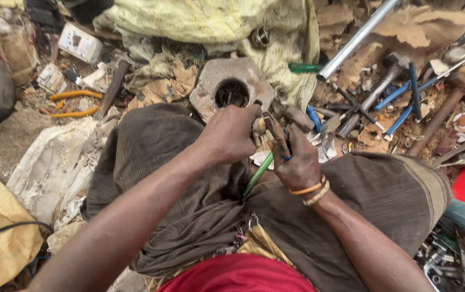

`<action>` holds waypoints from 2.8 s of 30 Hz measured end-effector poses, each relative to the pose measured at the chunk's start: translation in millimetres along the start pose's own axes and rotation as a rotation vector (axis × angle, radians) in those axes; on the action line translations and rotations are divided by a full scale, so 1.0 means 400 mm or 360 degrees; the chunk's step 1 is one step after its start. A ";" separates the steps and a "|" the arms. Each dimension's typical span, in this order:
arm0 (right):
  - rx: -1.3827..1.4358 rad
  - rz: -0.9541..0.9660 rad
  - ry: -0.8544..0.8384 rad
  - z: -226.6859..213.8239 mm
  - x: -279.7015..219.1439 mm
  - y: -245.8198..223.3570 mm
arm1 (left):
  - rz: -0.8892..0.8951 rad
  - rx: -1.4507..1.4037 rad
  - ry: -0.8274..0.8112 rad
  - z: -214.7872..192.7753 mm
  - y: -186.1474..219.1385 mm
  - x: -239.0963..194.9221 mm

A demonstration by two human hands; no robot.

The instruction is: The person sits on the ground and uses a screwdriver and hammer to disassemble a small metal component. They then use pliers to remove a ring from the component and inspect the parts.

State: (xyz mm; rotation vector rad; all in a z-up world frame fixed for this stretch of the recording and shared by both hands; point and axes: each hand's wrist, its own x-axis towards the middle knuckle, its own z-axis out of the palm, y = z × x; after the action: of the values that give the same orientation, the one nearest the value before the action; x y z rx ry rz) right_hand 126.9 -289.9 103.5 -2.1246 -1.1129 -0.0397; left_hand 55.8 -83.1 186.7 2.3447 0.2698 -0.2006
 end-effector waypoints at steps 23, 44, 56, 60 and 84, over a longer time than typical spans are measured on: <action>0.0247 0.0281 -0.0076 -0.046 0.054 -0.006 | -0.0445 -0.1170 0.0368 -0.014 0.036 -0.021; 0.0648 0.0661 -0.0233 -0.041 0.068 -0.023 | 0.0270 0.0050 0.0476 0.052 -0.063 -0.024; 0.0481 0.0830 -0.0245 -0.021 0.054 0.027 | 0.0110 -0.0518 0.0505 0.063 -0.034 -0.022; 0.0347 0.0762 -0.0138 -0.019 0.057 0.038 | -0.0635 -0.2416 -0.0022 0.103 -0.029 0.005; 0.0402 0.0602 -0.0176 -0.023 0.066 0.012 | -0.0536 -0.2813 -0.0089 0.135 -0.054 0.006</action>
State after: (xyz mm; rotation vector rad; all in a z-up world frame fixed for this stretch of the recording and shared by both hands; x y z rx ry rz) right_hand 149.7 -278.6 116.2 -2.0890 -0.7158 0.3790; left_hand 49.2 -106.0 133.7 0.5377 0.5141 -0.0924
